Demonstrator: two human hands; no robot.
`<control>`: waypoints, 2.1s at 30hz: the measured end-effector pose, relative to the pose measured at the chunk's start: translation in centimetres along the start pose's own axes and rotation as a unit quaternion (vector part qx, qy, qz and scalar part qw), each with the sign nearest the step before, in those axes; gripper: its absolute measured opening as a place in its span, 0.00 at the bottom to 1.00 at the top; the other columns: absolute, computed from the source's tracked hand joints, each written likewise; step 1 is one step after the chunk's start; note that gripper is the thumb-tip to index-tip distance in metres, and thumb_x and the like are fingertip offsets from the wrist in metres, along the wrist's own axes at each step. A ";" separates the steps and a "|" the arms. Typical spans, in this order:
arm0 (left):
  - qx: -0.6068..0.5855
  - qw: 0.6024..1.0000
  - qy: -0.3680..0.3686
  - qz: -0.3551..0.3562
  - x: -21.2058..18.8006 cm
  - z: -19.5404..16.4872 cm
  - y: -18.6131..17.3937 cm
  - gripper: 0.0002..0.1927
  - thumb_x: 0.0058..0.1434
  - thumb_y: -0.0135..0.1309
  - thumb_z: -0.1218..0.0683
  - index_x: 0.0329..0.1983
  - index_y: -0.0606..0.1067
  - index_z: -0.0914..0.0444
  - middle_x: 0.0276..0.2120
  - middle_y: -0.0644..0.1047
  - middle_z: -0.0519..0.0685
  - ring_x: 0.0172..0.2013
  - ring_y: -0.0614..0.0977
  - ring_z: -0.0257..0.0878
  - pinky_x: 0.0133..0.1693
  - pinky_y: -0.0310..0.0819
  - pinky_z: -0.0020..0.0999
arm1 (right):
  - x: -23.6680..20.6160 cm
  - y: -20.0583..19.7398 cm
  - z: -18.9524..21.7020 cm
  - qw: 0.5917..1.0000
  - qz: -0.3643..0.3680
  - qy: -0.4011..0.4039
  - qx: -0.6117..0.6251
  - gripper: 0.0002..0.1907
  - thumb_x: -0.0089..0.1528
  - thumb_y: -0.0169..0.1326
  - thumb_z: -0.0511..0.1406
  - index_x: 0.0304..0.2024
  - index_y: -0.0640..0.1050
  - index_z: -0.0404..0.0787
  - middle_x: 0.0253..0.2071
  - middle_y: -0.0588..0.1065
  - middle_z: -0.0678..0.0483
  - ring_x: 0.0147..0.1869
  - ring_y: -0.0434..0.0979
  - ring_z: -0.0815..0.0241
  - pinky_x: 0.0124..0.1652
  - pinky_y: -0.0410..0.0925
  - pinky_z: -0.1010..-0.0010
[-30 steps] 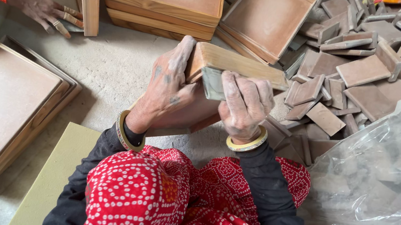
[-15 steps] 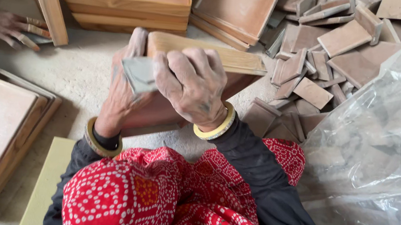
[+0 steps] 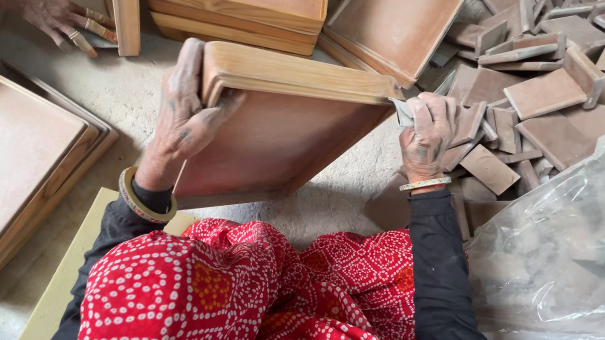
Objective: The person sits on the floor and sands the edges and corners of a rectangular wooden tray using a sanding block. They rotate the tray to reach all sides, then place it on a stack of finished trays.
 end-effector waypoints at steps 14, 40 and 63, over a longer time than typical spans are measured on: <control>0.013 1.000 -0.012 0.000 -0.7 0.4 -0.5 0.21 0.59 0.64 0.61 0.52 0.67 0.65 0.41 0.77 0.57 0.41 0.80 0.50 0.45 0.74 0.39 | 0.8 -0.4 1.2 0.998 0.039 0.032 -0.026 0.18 0.55 0.53 0.25 0.48 0.77 0.39 0.48 0.72 0.49 0.54 0.71 0.44 0.54 0.65 0.55; 0.005 0.988 0.153 0.016 2.1 -2.7 5.4 0.23 0.54 0.52 0.57 0.52 0.62 0.65 0.39 0.73 0.60 0.45 0.79 0.60 0.45 0.73 0.48 | 10.2 -2.3 15.9 0.993 -0.012 -0.115 -0.010 0.12 0.63 0.50 0.26 0.49 0.75 0.41 0.47 0.73 0.49 0.51 0.72 0.46 0.50 0.64 0.55; 0.154 0.982 0.090 0.057 -0.4 4.7 -9.4 0.25 0.46 0.58 0.58 0.50 0.71 0.61 0.45 0.77 0.51 0.49 0.79 0.49 0.48 0.75 0.42 | -15.5 7.9 -2.0 0.897 0.157 0.344 0.228 0.23 0.70 0.48 0.46 0.44 0.74 0.27 0.36 0.74 0.37 0.38 0.75 0.41 0.41 0.68 0.53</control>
Point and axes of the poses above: each hand's wrist, its own x-axis towards the middle knuckle, its own y-axis out of the palm, z = x × y, the point moved 5 cm from there along x, towards the middle knuckle
